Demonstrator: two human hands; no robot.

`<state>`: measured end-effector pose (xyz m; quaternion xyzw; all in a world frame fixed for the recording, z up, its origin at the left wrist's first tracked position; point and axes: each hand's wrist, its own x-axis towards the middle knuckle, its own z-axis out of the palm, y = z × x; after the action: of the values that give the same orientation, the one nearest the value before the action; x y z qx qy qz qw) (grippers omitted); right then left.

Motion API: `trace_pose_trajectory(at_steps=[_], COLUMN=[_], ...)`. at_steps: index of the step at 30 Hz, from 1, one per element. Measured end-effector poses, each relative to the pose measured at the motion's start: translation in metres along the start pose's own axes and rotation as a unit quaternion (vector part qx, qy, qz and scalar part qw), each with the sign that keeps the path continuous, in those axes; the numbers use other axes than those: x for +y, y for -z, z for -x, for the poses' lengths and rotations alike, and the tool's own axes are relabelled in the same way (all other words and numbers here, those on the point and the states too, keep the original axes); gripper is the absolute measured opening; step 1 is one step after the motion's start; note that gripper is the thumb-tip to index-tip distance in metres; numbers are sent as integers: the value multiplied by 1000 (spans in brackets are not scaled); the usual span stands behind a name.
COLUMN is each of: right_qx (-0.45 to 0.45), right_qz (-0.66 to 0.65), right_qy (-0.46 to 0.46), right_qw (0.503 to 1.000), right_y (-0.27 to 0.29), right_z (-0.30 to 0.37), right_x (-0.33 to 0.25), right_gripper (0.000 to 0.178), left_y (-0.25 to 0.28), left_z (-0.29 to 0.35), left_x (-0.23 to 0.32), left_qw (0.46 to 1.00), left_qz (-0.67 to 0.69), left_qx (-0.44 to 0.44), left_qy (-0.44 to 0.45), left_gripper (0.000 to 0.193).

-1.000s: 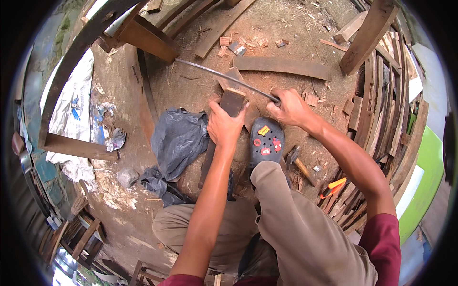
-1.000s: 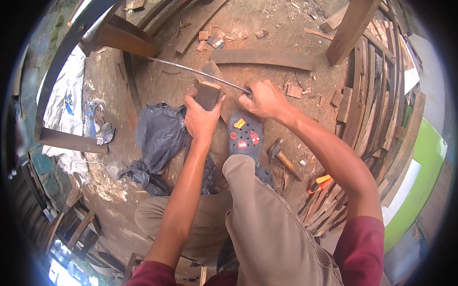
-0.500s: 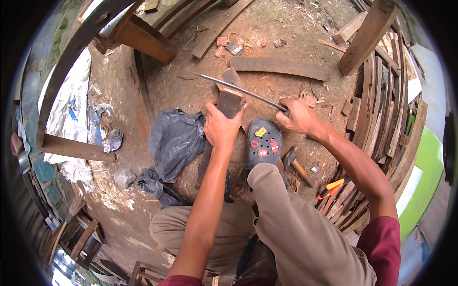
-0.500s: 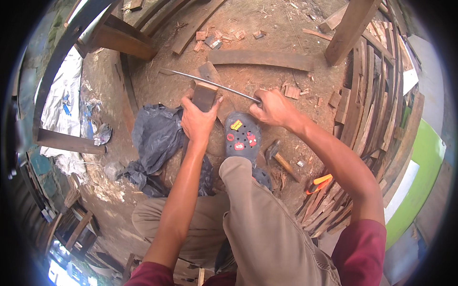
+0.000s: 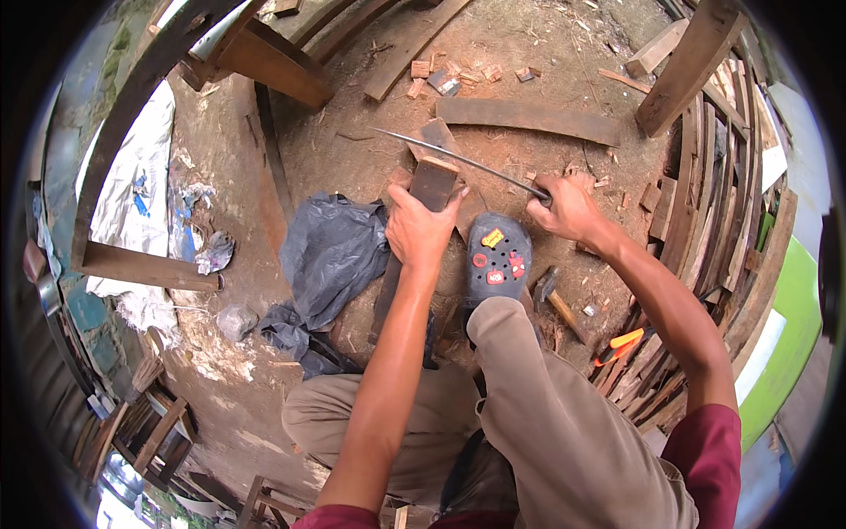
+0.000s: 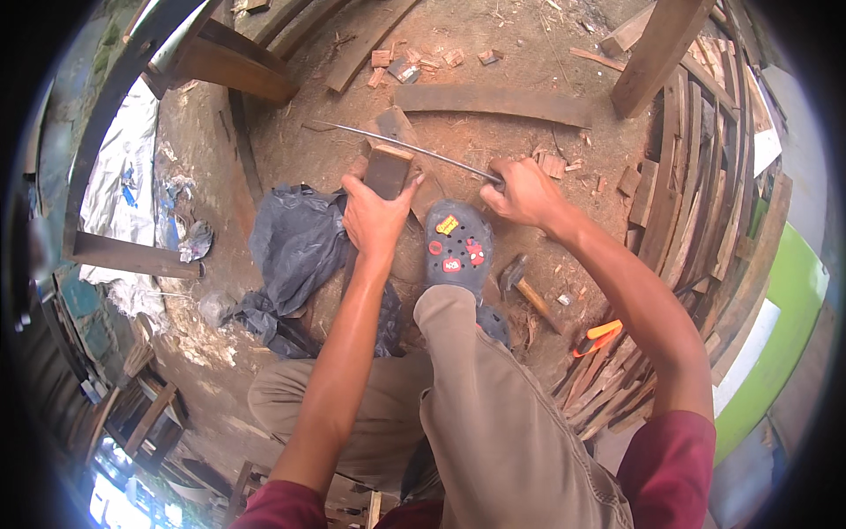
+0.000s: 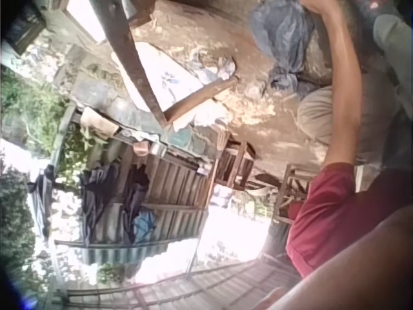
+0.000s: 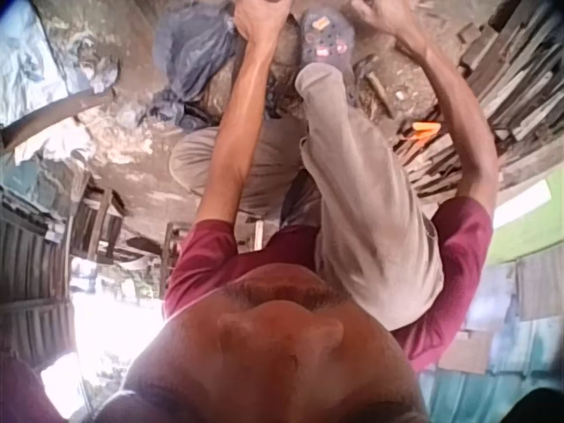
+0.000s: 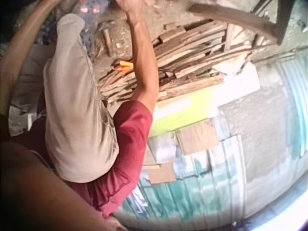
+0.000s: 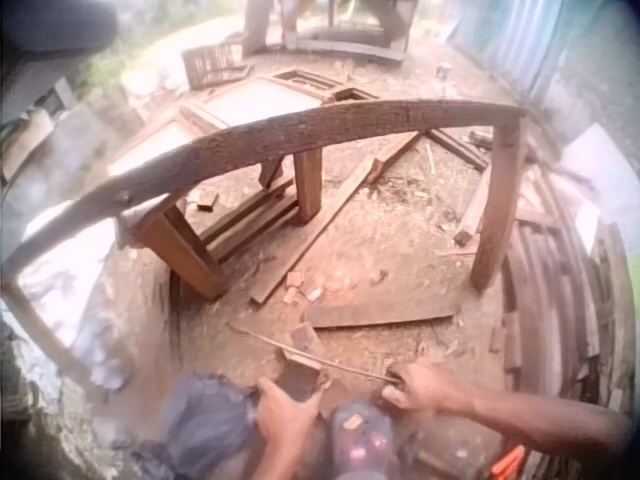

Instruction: The person sits on the ground and uses a hand saw to cut a wooden plank into smaller pieces. They reposition the wood and continue sawing, then use a metal file to smooth the cut edges.

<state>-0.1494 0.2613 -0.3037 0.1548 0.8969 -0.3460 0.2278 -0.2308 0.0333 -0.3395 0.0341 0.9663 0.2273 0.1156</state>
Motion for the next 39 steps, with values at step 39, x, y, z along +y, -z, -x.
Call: trace_pose_trajectory(at_steps=[39], right_qx=[-16], right_qz=[31], right_qy=[-31], right_qw=[999], right_y=[-18], right_z=[-24], right_x=[-32], right_gripper=[35], left_y=[28], left_z=[-32], left_x=[-33], left_qw=[977], left_qz=[118], left_qx=[-179], left_qy=[-2], left_gripper=[74])
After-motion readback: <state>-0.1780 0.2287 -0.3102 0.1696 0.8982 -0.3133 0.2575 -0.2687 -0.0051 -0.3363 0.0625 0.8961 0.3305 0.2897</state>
